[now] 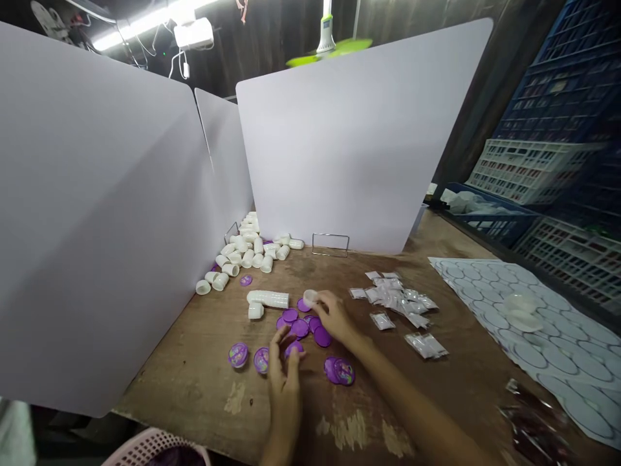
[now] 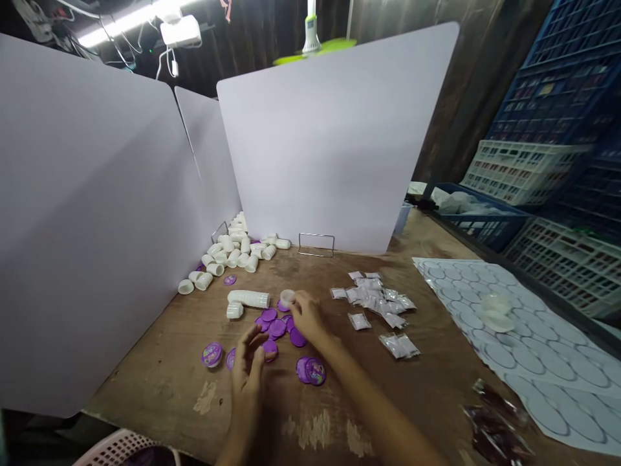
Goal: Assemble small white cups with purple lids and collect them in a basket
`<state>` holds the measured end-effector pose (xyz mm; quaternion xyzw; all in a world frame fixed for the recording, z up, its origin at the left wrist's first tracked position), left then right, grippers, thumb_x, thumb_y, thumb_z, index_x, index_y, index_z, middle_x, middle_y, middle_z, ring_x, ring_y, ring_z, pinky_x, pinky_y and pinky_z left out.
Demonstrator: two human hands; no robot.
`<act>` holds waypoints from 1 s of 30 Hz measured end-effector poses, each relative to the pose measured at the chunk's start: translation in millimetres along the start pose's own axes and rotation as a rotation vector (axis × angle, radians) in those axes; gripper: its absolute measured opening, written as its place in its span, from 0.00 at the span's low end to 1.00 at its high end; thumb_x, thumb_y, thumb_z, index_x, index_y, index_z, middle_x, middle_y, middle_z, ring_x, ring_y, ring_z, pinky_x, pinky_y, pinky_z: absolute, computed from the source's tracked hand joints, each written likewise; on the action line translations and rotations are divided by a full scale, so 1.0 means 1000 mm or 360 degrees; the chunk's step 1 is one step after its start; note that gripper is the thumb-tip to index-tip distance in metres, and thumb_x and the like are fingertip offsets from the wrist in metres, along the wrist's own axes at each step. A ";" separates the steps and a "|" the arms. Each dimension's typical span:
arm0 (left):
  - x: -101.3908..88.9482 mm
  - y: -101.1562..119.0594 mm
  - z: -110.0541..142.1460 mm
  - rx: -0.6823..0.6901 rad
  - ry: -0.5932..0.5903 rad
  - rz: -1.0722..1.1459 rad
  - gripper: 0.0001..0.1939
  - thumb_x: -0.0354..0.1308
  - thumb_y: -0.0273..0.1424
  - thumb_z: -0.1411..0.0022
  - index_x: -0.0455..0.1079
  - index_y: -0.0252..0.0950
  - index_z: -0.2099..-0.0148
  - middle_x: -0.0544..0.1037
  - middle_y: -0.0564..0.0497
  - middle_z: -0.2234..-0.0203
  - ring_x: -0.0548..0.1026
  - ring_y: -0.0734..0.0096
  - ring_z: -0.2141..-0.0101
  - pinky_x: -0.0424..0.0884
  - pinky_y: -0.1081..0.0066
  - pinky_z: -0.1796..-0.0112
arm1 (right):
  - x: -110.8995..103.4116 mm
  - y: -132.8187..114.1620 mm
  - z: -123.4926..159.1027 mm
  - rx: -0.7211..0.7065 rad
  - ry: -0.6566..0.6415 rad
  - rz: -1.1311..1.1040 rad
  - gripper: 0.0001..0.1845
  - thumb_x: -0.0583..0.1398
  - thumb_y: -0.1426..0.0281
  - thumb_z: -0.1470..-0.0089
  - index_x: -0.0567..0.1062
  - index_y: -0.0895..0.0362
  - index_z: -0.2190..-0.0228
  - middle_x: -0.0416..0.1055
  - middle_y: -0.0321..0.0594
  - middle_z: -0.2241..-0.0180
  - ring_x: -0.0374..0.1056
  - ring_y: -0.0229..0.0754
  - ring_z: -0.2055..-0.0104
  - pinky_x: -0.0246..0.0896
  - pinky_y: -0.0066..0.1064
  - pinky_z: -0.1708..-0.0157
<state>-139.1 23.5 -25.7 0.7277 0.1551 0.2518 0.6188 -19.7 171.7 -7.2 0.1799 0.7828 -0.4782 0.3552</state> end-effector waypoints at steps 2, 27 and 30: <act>0.028 -0.020 -0.004 -0.0311 -0.0055 0.0476 0.25 0.58 0.44 0.39 0.63 0.43 0.42 0.71 0.42 0.46 0.74 0.59 0.48 0.74 0.66 0.56 | -0.002 -0.025 0.027 -0.0169 -0.0059 -0.0292 0.05 0.58 0.73 0.44 0.73 0.55 0.64 0.75 0.39 0.60 0.70 0.41 0.57 0.63 0.33 0.55; 0.097 -0.058 -0.019 -0.0558 -0.0444 0.0865 0.16 0.61 0.44 0.42 0.69 0.35 0.62 0.71 0.54 0.73 0.68 0.76 0.74 0.65 0.77 0.75 | -0.038 0.014 0.052 0.0147 0.0086 -0.0534 0.07 0.58 0.73 0.52 0.73 0.55 0.68 0.73 0.37 0.70 0.67 0.39 0.72 0.63 0.30 0.70; 0.093 -0.053 -0.021 -0.0396 -0.0431 0.0800 0.13 0.59 0.41 0.39 0.70 0.35 0.62 0.72 0.54 0.73 0.69 0.78 0.72 0.68 0.78 0.70 | -0.031 -0.030 0.054 -0.0076 0.0092 -0.0545 0.11 0.54 0.75 0.47 0.76 0.54 0.69 0.76 0.41 0.66 0.71 0.42 0.62 0.66 0.35 0.58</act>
Point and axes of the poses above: each hand's wrist, its own z-axis away from the middle knuckle, its own x-axis out of the palm, y = z × x, the point moved 9 cm from there along -z, towards the middle knuckle
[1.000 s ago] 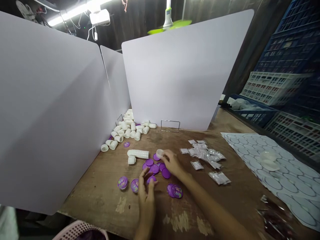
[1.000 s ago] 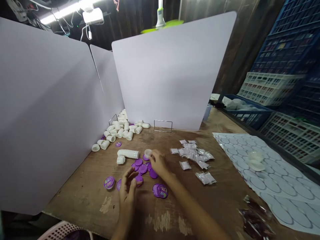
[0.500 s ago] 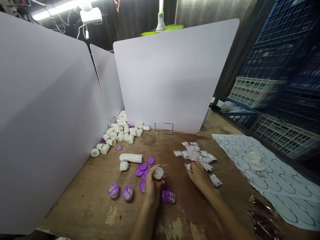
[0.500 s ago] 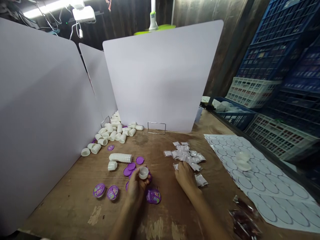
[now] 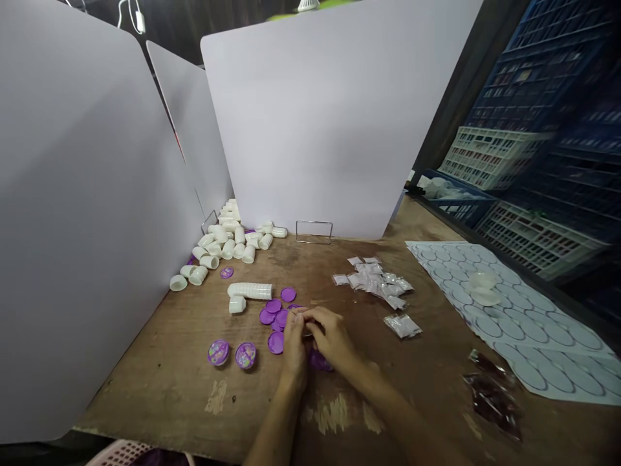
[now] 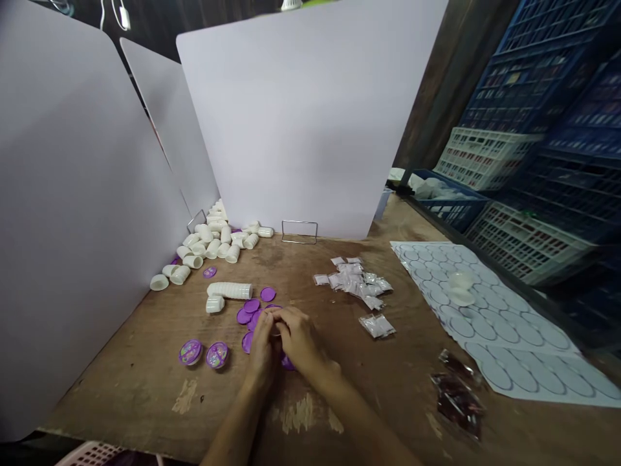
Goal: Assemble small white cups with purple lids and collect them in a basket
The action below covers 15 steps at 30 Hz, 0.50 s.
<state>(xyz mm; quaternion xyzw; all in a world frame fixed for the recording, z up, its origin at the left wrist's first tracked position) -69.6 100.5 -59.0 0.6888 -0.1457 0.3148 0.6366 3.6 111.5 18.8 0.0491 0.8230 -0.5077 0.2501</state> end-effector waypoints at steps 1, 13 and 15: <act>-0.001 0.000 0.000 -0.0019 0.0017 -0.0006 0.13 0.59 0.41 0.39 0.70 0.35 0.61 0.72 0.55 0.74 0.69 0.78 0.74 0.67 0.78 0.73 | -0.005 -0.005 0.001 -0.0024 0.0035 -0.0024 0.12 0.53 0.74 0.46 0.77 0.53 0.68 0.77 0.42 0.63 0.72 0.43 0.58 0.66 0.36 0.55; 0.004 0.002 0.005 -0.0295 0.0088 0.0080 0.14 0.66 0.33 0.52 0.67 0.35 0.64 0.73 0.54 0.74 0.66 0.81 0.82 0.57 0.82 0.87 | -0.213 0.148 0.194 0.0746 0.0650 0.1476 0.12 0.54 0.65 0.56 0.75 0.54 0.72 0.76 0.53 0.65 0.71 0.57 0.64 0.65 0.48 0.64; 0.003 0.000 0.005 -0.0307 0.0094 0.0049 0.13 0.65 0.33 0.52 0.68 0.35 0.64 0.74 0.54 0.74 0.66 0.81 0.82 0.57 0.82 0.87 | -0.195 0.137 0.190 0.0595 0.0703 0.1462 0.10 0.53 0.69 0.54 0.74 0.55 0.74 0.76 0.51 0.65 0.71 0.54 0.64 0.65 0.45 0.63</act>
Point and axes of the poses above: each hand's wrist, its own z-axis away from the middle knuckle, its own x-axis out of the palm, y = z × x, the point moved 9 cm from there along -z, towards the middle knuckle
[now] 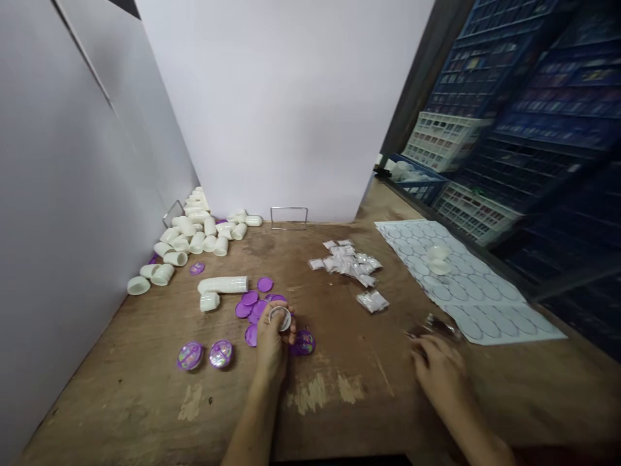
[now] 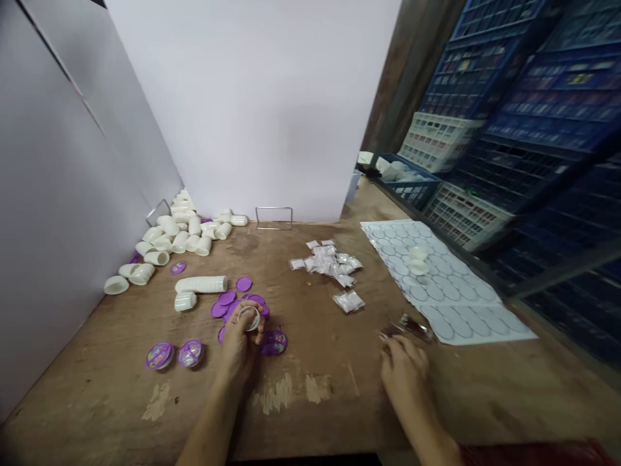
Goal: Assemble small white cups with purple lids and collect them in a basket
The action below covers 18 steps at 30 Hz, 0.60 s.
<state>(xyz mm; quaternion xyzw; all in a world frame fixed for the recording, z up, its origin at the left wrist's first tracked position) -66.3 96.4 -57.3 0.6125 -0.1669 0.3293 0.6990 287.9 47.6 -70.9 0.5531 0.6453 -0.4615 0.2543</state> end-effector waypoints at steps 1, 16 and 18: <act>0.000 0.000 0.000 -0.0008 -0.0001 -0.0021 0.13 0.65 0.33 0.51 0.68 0.34 0.64 0.73 0.55 0.75 0.66 0.81 0.82 0.58 0.82 0.86 | 0.001 -0.015 -0.002 -0.0045 0.0025 -0.0060 0.10 0.52 0.70 0.52 0.73 0.55 0.74 0.76 0.50 0.66 0.71 0.52 0.64 0.66 0.43 0.62; 0.015 -0.013 0.008 -0.0034 -0.0284 -0.0032 0.14 0.58 0.42 0.39 0.70 0.36 0.59 0.70 0.56 0.76 0.66 0.79 0.79 0.62 0.78 0.79 | 0.007 -0.254 -0.046 -0.0285 -0.0167 -0.1424 0.08 0.58 0.76 0.47 0.74 0.55 0.75 0.72 0.37 0.73 0.68 0.40 0.70 0.63 0.30 0.69; 0.010 -0.007 0.006 0.0123 -0.0261 -0.0142 0.12 0.59 0.40 0.39 0.70 0.37 0.59 0.71 0.56 0.73 0.67 0.78 0.76 0.64 0.78 0.75 | 0.016 -0.273 -0.044 -0.0424 -0.0126 -0.1257 0.11 0.56 0.79 0.48 0.73 0.55 0.77 0.71 0.38 0.75 0.68 0.41 0.70 0.63 0.31 0.69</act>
Point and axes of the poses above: each hand's wrist, its own z-axis away from the middle knuckle, its own x-axis out of the palm, y = z × x, the point moved 9 cm from there along -z, towards the middle knuckle
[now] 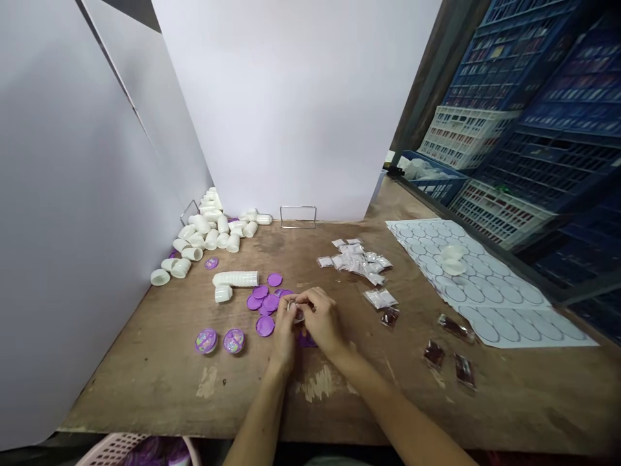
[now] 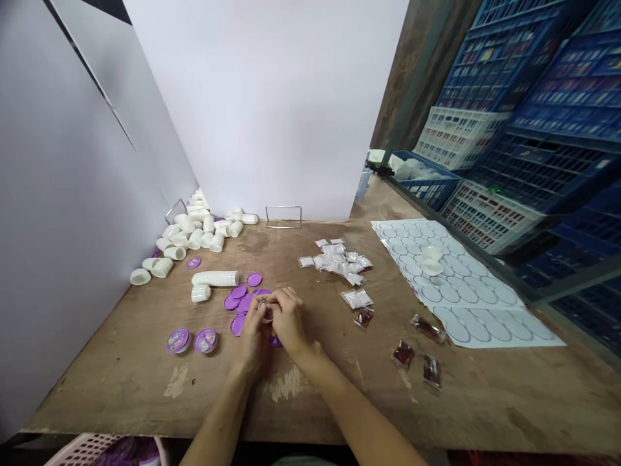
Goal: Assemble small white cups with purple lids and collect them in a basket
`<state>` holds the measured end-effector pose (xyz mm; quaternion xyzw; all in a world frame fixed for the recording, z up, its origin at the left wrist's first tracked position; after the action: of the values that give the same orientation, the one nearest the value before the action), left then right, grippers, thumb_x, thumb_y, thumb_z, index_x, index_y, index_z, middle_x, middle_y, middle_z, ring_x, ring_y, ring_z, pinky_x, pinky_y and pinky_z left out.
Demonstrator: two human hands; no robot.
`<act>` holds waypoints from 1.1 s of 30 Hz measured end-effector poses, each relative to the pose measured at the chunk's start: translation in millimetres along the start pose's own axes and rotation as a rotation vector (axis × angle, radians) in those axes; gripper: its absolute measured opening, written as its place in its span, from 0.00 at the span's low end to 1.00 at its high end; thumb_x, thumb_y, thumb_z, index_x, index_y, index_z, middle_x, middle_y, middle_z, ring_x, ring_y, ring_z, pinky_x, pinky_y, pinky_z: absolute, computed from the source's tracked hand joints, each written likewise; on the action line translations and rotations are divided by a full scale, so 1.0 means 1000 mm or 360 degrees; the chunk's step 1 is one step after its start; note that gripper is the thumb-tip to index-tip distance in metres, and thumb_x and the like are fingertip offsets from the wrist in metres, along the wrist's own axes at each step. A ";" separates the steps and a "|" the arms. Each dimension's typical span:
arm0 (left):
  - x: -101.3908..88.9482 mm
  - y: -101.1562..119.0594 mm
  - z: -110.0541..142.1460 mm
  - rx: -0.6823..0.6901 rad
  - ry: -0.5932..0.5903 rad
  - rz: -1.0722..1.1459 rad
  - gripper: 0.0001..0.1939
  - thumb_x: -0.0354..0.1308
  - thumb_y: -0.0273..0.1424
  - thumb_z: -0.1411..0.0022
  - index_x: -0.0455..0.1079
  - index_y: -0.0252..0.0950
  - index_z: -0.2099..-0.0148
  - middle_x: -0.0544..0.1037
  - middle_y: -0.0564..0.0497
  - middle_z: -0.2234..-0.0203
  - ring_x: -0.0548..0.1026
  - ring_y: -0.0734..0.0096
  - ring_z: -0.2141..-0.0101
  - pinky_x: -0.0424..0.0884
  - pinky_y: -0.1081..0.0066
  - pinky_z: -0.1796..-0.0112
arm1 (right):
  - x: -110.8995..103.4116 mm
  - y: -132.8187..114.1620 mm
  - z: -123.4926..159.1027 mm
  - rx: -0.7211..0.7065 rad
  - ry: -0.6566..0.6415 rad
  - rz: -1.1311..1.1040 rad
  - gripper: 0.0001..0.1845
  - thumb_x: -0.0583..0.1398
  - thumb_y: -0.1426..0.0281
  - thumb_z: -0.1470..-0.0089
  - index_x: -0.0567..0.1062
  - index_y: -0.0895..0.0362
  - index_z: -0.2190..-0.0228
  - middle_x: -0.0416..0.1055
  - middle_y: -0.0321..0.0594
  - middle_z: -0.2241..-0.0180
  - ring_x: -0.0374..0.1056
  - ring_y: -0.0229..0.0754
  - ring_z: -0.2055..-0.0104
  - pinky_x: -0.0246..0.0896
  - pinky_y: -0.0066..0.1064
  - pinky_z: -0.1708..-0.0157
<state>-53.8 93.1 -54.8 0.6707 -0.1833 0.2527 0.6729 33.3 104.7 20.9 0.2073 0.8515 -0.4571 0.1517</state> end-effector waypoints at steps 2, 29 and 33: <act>-0.007 0.005 -0.001 0.0119 0.0057 -0.0113 0.10 0.59 0.38 0.39 0.72 0.38 0.59 0.74 0.54 0.68 0.71 0.74 0.67 0.69 0.76 0.66 | 0.009 -0.006 0.002 -0.0131 -0.0022 0.0089 0.12 0.54 0.79 0.46 0.73 0.54 0.75 0.73 0.39 0.74 0.68 0.42 0.68 0.63 0.32 0.67; -0.035 0.019 -0.002 0.0044 0.0526 0.0098 0.23 0.60 0.31 0.51 0.71 0.33 0.51 0.73 0.54 0.74 0.71 0.77 0.78 0.66 0.77 0.78 | 0.000 0.045 0.044 0.0092 -0.0372 0.0199 0.14 0.62 0.79 0.53 0.74 0.57 0.62 0.76 0.45 0.62 0.70 0.51 0.58 0.68 0.45 0.56; -0.031 0.015 -0.001 0.0019 0.0481 0.0062 0.17 0.60 0.31 0.50 0.74 0.35 0.55 0.75 0.54 0.74 0.72 0.75 0.75 0.69 0.75 0.73 | -0.018 0.023 0.023 0.0027 -0.0092 -0.0100 0.11 0.64 0.71 0.49 0.75 0.55 0.60 0.76 0.46 0.57 0.72 0.48 0.54 0.70 0.43 0.54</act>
<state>-87.8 91.2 -61.2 0.6252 -0.0916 0.3649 0.6838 61.9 92.7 0.4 0.1684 0.8490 -0.4746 0.1600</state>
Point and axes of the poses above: each hand's wrist, its own z-axis away from the middle knuckle, its own x-axis out of the palm, y = z × x, the point moved 9 cm from there along -z, towards the middle knuckle
